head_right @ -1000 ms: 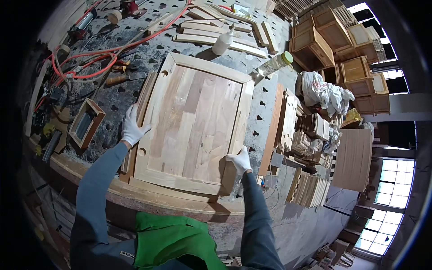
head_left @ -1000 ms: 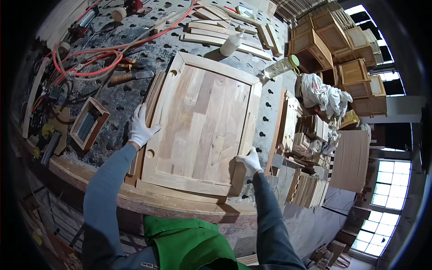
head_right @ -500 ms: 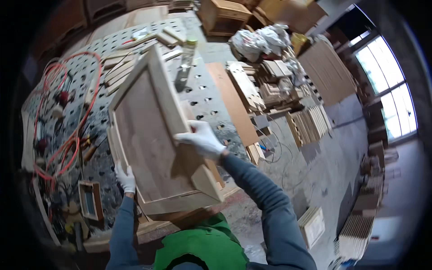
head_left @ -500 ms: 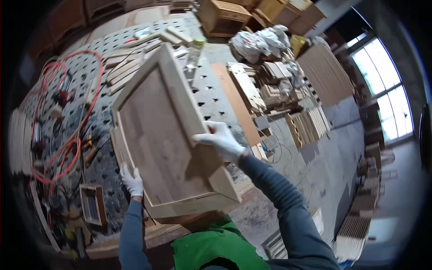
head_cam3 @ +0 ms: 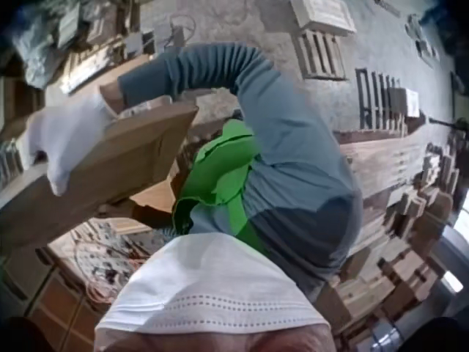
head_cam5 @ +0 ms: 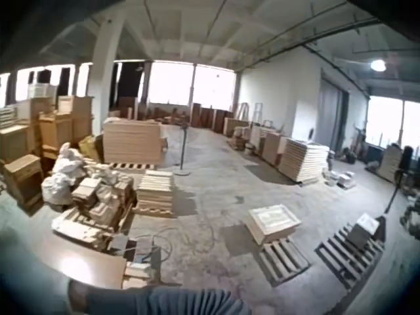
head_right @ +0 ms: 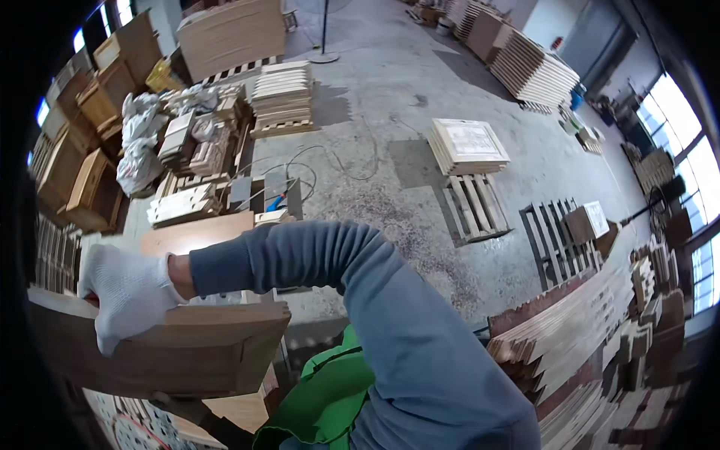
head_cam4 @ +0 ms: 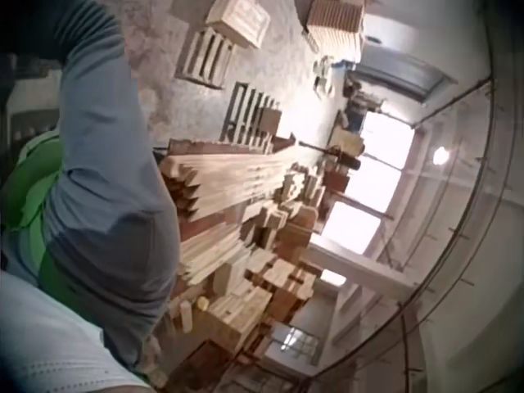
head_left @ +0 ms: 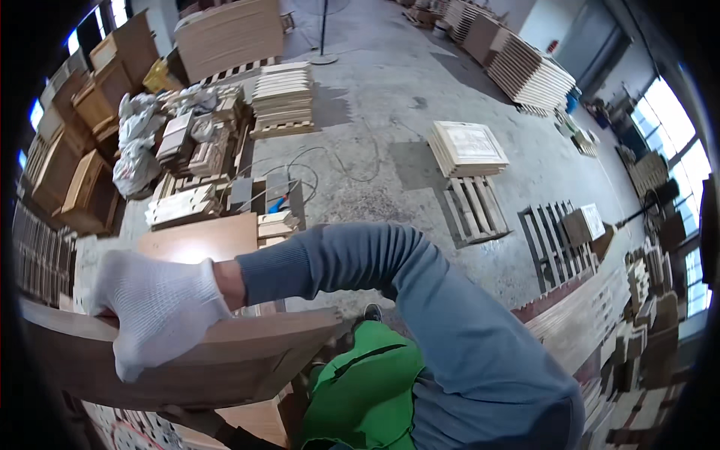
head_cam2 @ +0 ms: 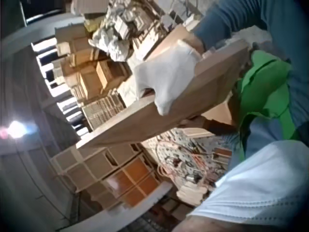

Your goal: Sanding and cleaning a carved wooden panel at a workshop bench.

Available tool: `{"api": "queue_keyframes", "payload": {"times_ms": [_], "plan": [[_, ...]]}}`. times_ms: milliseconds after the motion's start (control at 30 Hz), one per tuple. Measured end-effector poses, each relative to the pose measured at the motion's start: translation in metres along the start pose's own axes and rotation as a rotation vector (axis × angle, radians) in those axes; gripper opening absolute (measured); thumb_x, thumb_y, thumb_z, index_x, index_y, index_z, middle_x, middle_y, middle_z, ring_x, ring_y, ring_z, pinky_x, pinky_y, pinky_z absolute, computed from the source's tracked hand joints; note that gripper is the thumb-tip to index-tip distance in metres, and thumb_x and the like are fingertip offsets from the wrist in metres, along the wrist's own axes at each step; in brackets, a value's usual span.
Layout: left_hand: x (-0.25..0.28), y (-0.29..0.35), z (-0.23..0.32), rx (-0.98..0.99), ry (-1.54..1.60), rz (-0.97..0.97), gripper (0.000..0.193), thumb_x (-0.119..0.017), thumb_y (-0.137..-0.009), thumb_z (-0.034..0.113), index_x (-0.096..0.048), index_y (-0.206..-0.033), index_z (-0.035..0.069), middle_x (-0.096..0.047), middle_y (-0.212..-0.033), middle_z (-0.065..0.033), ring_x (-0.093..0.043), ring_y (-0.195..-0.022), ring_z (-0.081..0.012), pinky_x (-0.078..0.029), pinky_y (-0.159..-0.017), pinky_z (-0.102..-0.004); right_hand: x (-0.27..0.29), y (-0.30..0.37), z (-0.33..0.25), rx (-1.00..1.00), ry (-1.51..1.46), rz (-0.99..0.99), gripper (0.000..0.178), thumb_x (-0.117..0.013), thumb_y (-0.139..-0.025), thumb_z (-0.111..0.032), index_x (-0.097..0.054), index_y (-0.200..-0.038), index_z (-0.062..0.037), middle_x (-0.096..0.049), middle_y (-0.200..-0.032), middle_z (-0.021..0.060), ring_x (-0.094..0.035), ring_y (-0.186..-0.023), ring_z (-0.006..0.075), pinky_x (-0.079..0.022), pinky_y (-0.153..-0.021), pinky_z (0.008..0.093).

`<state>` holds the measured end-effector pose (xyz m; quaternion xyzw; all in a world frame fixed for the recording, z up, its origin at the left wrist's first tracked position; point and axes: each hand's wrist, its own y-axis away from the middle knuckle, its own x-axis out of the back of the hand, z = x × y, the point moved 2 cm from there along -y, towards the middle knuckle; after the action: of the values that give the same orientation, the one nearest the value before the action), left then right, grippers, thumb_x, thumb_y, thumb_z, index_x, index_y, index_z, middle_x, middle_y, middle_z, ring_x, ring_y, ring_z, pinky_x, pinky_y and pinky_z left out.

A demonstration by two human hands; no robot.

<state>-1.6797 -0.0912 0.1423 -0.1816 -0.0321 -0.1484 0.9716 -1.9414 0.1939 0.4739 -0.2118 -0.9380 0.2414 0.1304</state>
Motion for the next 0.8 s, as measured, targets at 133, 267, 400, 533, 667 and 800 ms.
{"api": "queue_keyframes", "payload": {"times_ms": [133,267,400,533,667,800], "plan": [[-0.144,0.015,0.063,-0.174,0.067,-0.132,0.077,-0.049,-0.108,0.056,-0.031,-0.164,0.006,-0.045,-0.157,-0.0221,-0.048,-0.143,-0.0365,-0.047,-0.114,-0.0489,0.120,0.101,-0.053,0.068,0.087,0.190,0.026,-0.083,-0.065,-0.015,-0.068,-0.073,0.0057,-0.062,-0.060,0.0095,-0.057,-0.057,0.0132,-0.045,-0.053,0.0318],[-0.305,0.068,0.094,-0.117,0.228,-0.382,0.079,-0.050,-0.107,0.058,-0.029,-0.165,0.008,-0.045,-0.156,-0.0218,-0.050,-0.141,-0.0372,-0.048,-0.112,-0.0495,0.198,0.196,-0.082,-0.020,0.386,0.344,0.026,-0.079,-0.070,-0.014,-0.069,-0.081,0.0074,-0.065,-0.067,0.0150,-0.062,-0.060,0.0174,-0.048,-0.057,0.0339],[-0.457,0.149,0.115,0.091,0.388,-0.717,0.081,-0.051,-0.106,0.059,-0.027,-0.166,0.009,-0.046,-0.155,-0.0214,-0.052,-0.139,-0.0380,-0.050,-0.110,-0.0502,0.243,0.267,-0.086,-0.177,0.237,0.423,0.040,-0.073,-0.076,-0.012,-0.067,-0.110,0.0079,-0.070,-0.080,0.0190,-0.071,-0.075,0.0297,-0.055,-0.070,0.0400],[-0.580,0.238,0.126,0.468,0.489,-1.073,0.084,-0.052,-0.105,0.061,-0.025,-0.167,0.011,-0.047,-0.154,-0.0210,-0.053,-0.136,-0.0387,-0.051,-0.109,-0.0509,0.301,0.310,-0.065,-0.312,0.394,0.540,0.033,-0.067,-0.064,-0.002,-0.062,-0.096,0.0054,-0.066,-0.077,0.0259,-0.072,-0.083,0.0418,-0.054,-0.072,0.0460],[-0.687,0.282,0.176,0.805,0.644,-1.392,0.086,-0.053,-0.104,0.062,-0.023,-0.168,0.013,-0.048,-0.153,-0.0207,-0.055,-0.134,-0.0394,-0.053,-0.107,-0.0516,0.387,0.348,-0.018,-0.444,0.422,0.690,0.029,-0.065,-0.069,0.000,-0.063,-0.097,0.0050,-0.066,-0.079,0.0265,-0.072,-0.083,0.0427,-0.055,-0.071,0.0477],[-0.767,0.343,0.262,0.930,1.076,-1.790,0.081,-0.049,-0.104,0.067,-0.032,-0.163,0.014,-0.043,-0.159,-0.0180,-0.049,-0.142,-0.0337,-0.046,-0.113,-0.0528,0.488,0.380,0.037,-0.718,0.562,0.788,0.033,-0.061,-0.078,0.002,-0.063,-0.111,-0.0018,-0.070,-0.088,0.0252,-0.073,-0.086,0.0436,-0.057,-0.074,0.0496]]}}
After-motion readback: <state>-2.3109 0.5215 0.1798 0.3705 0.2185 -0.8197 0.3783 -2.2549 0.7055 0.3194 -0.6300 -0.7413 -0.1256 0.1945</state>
